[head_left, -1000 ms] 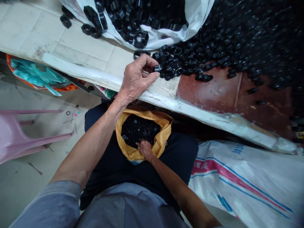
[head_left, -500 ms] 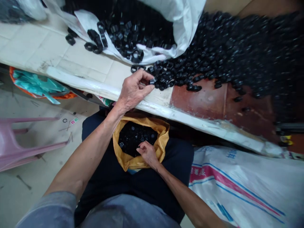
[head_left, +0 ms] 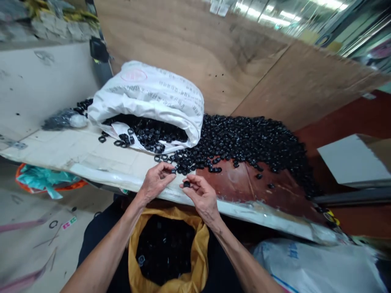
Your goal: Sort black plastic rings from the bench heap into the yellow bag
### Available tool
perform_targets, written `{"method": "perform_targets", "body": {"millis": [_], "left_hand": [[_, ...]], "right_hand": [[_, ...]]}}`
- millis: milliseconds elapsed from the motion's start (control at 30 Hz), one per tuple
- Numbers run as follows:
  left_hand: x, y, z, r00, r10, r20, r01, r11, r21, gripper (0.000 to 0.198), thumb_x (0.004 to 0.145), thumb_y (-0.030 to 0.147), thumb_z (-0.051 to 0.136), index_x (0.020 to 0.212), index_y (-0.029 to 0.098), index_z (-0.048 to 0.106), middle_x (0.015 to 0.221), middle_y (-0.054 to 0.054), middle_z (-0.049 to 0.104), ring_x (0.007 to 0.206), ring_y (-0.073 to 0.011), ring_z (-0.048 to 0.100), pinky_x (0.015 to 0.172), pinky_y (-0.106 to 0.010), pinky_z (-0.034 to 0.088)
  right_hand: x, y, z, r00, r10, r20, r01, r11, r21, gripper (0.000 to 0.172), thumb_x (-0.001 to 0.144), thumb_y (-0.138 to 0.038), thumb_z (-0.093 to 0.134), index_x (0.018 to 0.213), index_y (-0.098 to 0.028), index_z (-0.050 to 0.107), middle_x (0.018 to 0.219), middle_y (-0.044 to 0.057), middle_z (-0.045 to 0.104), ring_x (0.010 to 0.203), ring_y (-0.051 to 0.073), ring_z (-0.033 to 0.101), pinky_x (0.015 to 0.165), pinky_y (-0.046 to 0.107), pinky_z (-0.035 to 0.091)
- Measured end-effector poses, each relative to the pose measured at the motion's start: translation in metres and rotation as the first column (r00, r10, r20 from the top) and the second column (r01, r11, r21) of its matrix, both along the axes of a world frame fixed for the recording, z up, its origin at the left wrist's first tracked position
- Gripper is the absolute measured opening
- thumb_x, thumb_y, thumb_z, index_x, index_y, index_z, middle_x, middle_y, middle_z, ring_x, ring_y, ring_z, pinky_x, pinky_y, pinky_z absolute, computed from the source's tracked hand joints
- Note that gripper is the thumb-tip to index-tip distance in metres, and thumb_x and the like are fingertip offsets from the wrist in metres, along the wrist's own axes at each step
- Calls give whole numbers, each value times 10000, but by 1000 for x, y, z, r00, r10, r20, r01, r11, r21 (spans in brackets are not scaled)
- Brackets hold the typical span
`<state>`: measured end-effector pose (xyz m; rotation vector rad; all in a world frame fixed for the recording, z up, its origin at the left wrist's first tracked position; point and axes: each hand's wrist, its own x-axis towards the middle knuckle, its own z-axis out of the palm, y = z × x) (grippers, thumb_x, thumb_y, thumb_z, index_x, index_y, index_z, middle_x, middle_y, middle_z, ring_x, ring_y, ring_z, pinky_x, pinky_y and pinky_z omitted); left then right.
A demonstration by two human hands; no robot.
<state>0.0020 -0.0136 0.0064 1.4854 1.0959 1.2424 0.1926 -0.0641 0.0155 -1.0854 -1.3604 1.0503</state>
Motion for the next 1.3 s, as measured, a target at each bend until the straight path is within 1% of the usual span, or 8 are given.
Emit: {"method": "perform_targets", "body": {"millis": [133, 333, 533, 733, 900, 1100, 1200, 1300], "left_hand": [[0, 0, 1, 999, -3, 37, 4, 1000, -30, 209, 791, 281, 729, 969, 181, 686, 834, -10, 716, 660, -130, 647, 622, -234, 541], [-1, -1, 4, 995, -34, 92, 41, 997, -72, 221, 793, 297, 724, 968, 169, 677, 857, -17, 705, 655, -118, 622, 636, -232, 515], [-2, -1, 6, 995, -27, 98, 37, 994, -101, 248, 797, 298, 733, 991, 154, 680, 869, -22, 707, 683, -118, 627, 648, -218, 503], [-1, 0, 1, 991, -47, 122, 57, 996, -75, 239, 801, 287, 746, 1001, 162, 709, 999, -50, 735, 831, -158, 693, 786, -261, 553], [-1, 2, -2, 994, -57, 93, 60, 998, -36, 225, 804, 266, 748, 1001, 161, 734, 1018, -64, 739, 945, -189, 694, 880, -294, 555], [-2, 1, -3, 995, -82, 62, 82, 997, 12, 200, 822, 264, 750, 995, 164, 743, 1000, -61, 734, 938, -186, 688, 866, -286, 552], [-1, 1, -3, 994, -105, 25, 104, 994, 20, 180, 834, 241, 729, 996, 163, 741, 999, -60, 728, 934, -181, 683, 859, -277, 546], [-1, 1, -2, 993, -118, 26, 118, 993, 9, 168, 834, 241, 722, 982, 161, 734, 999, -60, 724, 930, -182, 682, 847, -273, 549]], "right_hand": [[-4, 35, 2, 992, 43, 117, -55, 993, 102, 201, 845, -281, 743, 1032, -213, 767, 1065, 74, 706, 976, 208, 694, 868, 334, 578], [-8, 51, -8, 987, 100, 122, -117, 983, 142, 303, 912, -283, 648, 1198, -246, 742, 1184, 72, 673, 1103, 204, 639, 926, 320, 537], [-12, 51, -17, 999, -33, -5, 33, 999, 41, 289, 809, -325, 762, 1074, -211, 742, 949, 49, 724, 846, 185, 674, 774, 288, 567], [-14, 48, -11, 995, -17, 96, -1, 983, 185, 150, 843, -285, 723, 966, -212, 767, 991, 73, 710, 917, 202, 676, 800, 304, 557], [-17, 47, -15, 991, -54, 121, 41, 993, 108, 229, 835, -314, 719, 1033, -200, 725, 887, 36, 716, 731, 157, 661, 672, 252, 546], [-20, 45, -15, 984, -23, 174, 22, 1000, 10, 215, 905, -398, 636, 875, -192, 690, 646, -19, 652, 496, 121, 599, 498, 214, 472], [-21, 45, -15, 942, -88, 323, 60, 994, 95, 284, 954, -394, 585, 773, -194, 673, 560, -25, 605, 498, 119, 559, 527, 220, 440], [-22, 45, -14, 912, -168, 375, 88, 971, 222, 263, 971, -366, 566, 827, -188, 694, 715, 18, 682, 611, 134, 602, 607, 232, 460]]}}
